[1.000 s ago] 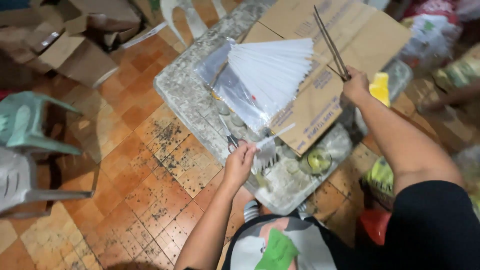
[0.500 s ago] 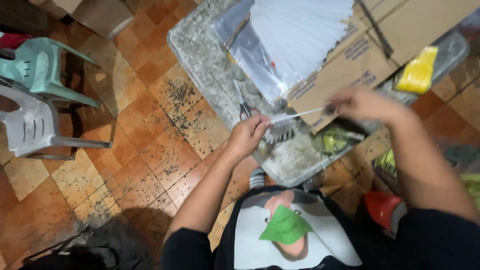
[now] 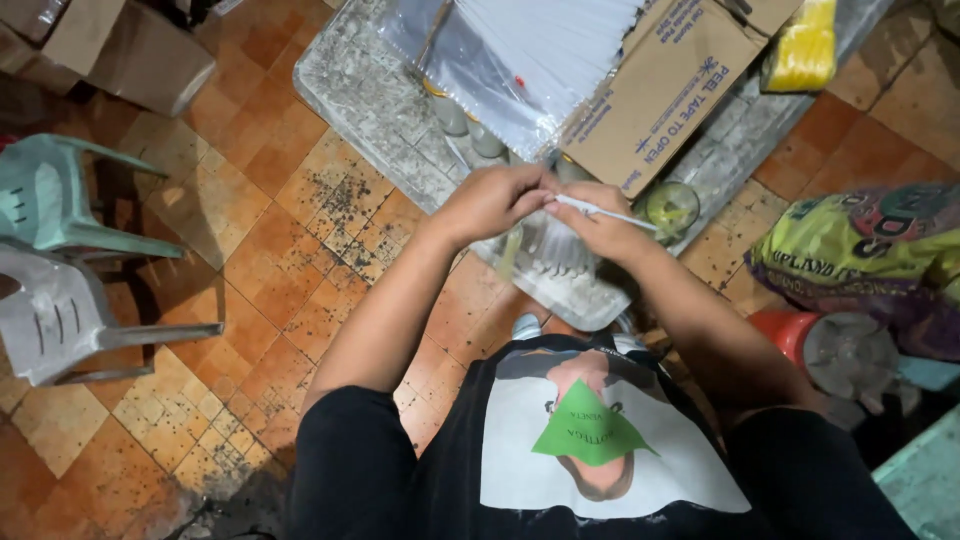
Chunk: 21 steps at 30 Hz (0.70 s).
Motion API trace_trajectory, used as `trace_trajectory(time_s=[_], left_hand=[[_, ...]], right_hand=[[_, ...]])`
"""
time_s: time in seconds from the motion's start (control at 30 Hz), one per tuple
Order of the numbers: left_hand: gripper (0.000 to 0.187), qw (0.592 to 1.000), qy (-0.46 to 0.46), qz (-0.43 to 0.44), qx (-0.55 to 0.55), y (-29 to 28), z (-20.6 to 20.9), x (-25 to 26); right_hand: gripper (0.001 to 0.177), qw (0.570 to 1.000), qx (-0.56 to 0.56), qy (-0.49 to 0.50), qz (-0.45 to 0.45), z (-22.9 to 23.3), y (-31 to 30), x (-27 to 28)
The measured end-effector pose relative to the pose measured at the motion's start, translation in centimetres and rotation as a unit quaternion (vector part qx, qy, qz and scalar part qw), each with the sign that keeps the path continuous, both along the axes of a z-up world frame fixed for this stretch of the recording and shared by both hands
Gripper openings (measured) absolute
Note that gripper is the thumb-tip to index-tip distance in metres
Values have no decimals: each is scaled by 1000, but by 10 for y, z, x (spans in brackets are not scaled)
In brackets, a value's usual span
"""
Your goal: Tying individual candle wicks onto a metal rod in preparation for candle making.
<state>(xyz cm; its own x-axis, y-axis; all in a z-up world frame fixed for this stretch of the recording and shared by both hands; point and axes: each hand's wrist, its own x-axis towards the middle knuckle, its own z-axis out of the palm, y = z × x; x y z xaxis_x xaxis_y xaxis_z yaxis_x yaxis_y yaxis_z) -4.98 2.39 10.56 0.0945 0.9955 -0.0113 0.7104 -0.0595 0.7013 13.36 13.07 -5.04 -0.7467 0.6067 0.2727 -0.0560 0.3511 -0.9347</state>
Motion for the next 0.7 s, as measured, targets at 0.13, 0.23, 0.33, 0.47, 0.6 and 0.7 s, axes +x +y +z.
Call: trace_trajectory(time_s=[0.13, 0.23, 0.33, 0.47, 0.6, 0.7], left_hand=[[37, 998, 12, 14, 58, 3, -69, -34], [32, 963, 81, 132, 221, 2, -87, -67], [17, 925, 81, 257, 268, -14, -81, -42], [19, 961, -32, 177, 210, -18, -69, 83], [12, 898, 206, -13, 389, 14, -138, 122], [4, 874, 253, 1, 414, 21, -132, 129]], right_hand=[[15, 999, 13, 45, -27, 19, -22, -2], [17, 995, 35, 75, -64, 26, -32, 3], [16, 990, 56, 92, -90, 28, -39, 3], [16, 988, 55, 76, -125, 38, -45, 3], [15, 986, 64, 75, -135, 37, -41, -5], [14, 984, 71, 73, -149, 32, -33, -7]])
